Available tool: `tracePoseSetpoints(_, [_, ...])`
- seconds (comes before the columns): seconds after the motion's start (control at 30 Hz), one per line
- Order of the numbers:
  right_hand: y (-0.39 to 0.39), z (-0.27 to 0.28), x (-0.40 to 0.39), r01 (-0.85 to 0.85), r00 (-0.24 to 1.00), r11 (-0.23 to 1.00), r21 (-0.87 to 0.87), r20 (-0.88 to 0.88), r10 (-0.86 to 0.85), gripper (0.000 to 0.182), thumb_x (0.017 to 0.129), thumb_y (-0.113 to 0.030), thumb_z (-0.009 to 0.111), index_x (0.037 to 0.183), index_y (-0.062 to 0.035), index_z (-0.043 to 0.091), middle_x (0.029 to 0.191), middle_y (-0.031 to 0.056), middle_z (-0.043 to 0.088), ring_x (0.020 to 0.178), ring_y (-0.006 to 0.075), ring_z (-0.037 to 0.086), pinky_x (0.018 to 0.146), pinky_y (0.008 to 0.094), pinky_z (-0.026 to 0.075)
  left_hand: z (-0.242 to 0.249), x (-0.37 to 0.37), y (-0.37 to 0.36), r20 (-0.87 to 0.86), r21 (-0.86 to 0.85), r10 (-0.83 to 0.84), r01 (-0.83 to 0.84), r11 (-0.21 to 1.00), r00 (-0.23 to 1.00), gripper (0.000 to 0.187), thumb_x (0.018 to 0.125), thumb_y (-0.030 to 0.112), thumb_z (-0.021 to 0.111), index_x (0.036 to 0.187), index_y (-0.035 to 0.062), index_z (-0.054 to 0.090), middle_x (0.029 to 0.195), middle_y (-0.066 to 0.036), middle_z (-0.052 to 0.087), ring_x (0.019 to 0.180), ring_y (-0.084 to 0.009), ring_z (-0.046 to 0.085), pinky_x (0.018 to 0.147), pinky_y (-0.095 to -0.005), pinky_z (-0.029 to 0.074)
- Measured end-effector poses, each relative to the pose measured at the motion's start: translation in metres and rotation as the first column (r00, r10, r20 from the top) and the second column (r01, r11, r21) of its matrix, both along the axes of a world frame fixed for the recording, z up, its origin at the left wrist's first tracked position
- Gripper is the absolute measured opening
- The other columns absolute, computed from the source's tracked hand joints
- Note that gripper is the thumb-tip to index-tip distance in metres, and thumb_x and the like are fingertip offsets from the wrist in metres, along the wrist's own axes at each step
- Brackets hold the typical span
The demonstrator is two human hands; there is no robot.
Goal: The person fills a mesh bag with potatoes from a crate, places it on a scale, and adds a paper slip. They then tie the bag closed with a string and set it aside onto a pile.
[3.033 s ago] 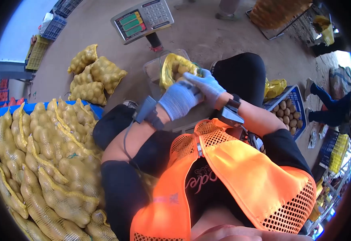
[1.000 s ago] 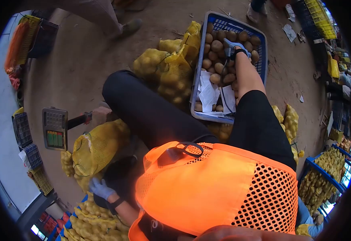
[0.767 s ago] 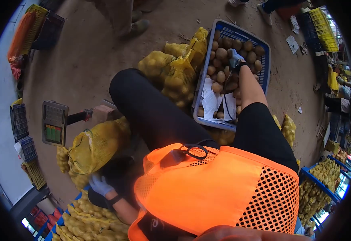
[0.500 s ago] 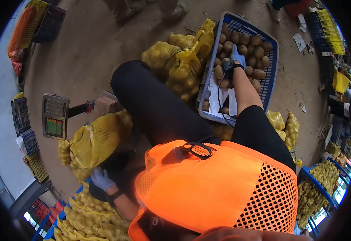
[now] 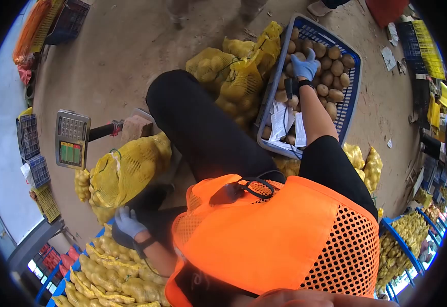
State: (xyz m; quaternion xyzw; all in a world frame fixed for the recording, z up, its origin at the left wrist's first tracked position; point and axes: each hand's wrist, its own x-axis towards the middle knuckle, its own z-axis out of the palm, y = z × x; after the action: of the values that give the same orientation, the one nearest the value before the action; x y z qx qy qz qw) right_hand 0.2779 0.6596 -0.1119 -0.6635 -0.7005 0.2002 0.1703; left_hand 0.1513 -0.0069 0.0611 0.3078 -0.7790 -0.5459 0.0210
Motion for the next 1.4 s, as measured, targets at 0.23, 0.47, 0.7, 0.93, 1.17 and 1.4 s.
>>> tracePoseSetpoints(0.23, [-0.006,-0.004,-0.006,0.032,0.997,0.997,-0.064,0.068,-0.028,0.061,0.070,-0.052,0.064,0.125,-0.0302,0.051,0.127,0.0224,0.041,0.121,0.0414,0.038,0.101,0.0449,0.036,-0.008,0.007,0.017,0.004,0.007,0.021,-0.021,1.000,1.000,0.034,0.089,0.017,0.056,0.118,0.0016,0.050,0.111,-0.010,0.054,0.101,-0.0231,0.054,0.080,-0.0315,0.046])
tracePoseSetpoints(0.47, [0.041,0.014,0.024,-0.317,0.915,0.865,-0.389,-0.366,0.171,0.060,0.076,-0.032,0.067,0.125,-0.0034,0.047,0.105,0.0087,0.060,0.090,0.0165,0.058,0.078,0.0277,0.048,-0.018,0.004,0.005,0.026,-0.031,-0.048,0.048,0.998,0.999,0.035,0.090,0.018,0.055,0.118,-0.0011,0.049,0.111,-0.013,0.054,0.101,-0.0230,0.055,0.083,-0.0322,0.047])
tracePoseSetpoints(0.7, [0.017,0.009,0.023,-0.477,0.843,0.752,-0.454,0.003,0.537,0.054,0.068,-0.037,0.075,0.106,-0.0044,0.057,0.102,0.0126,0.061,0.092,0.0199,0.059,0.078,0.0298,0.049,-0.028,0.002,0.000,-0.015,0.018,-0.037,0.037,0.999,0.999,0.031,0.088,0.018,0.060,0.114,0.0046,0.052,0.104,-0.007,0.059,0.093,-0.0187,0.058,0.074,-0.0294,0.046])
tracePoseSetpoints(0.93, [-0.033,0.021,-0.001,-0.390,0.840,0.855,-0.343,0.249,0.483,0.073,0.068,-0.048,0.068,0.132,-0.0239,0.041,0.136,0.0177,0.038,0.119,0.0403,0.044,0.099,0.0461,0.038,-0.024,0.002,0.006,-0.007,0.016,-0.059,0.059,0.998,0.998,0.032,0.089,0.017,0.056,0.116,-0.0013,0.051,0.110,-0.013,0.055,0.101,-0.0228,0.056,0.082,-0.0329,0.047])
tracePoseSetpoints(1.17, [-0.062,0.010,0.031,-0.639,0.725,0.750,-0.171,0.194,0.661,0.078,0.056,-0.044,0.077,0.127,-0.0364,0.044,0.131,0.0195,0.037,0.123,0.0389,0.034,0.100,0.0450,0.036,-0.038,0.010,0.001,-0.002,0.062,-0.084,0.084,0.995,0.996,0.028,0.089,0.019,0.058,0.113,0.0064,0.053,0.109,-0.006,0.059,0.096,-0.0198,0.058,0.075,-0.0315,0.047])
tracePoseSetpoints(1.4, [-0.113,0.040,0.016,-0.498,0.712,0.867,-0.025,0.560,0.425,0.050,0.069,-0.039,0.068,0.116,-0.0373,0.052,0.128,0.0166,0.032,0.116,0.0393,0.038,0.087,0.0458,0.045,-0.047,0.007,0.006,0.009,0.101,-0.098,0.097,0.990,0.995,0.024,0.088,0.017,0.059,0.110,0.0064,0.054,0.104,-0.006,0.060,0.091,-0.0182,0.059,0.072,-0.0300,0.049])
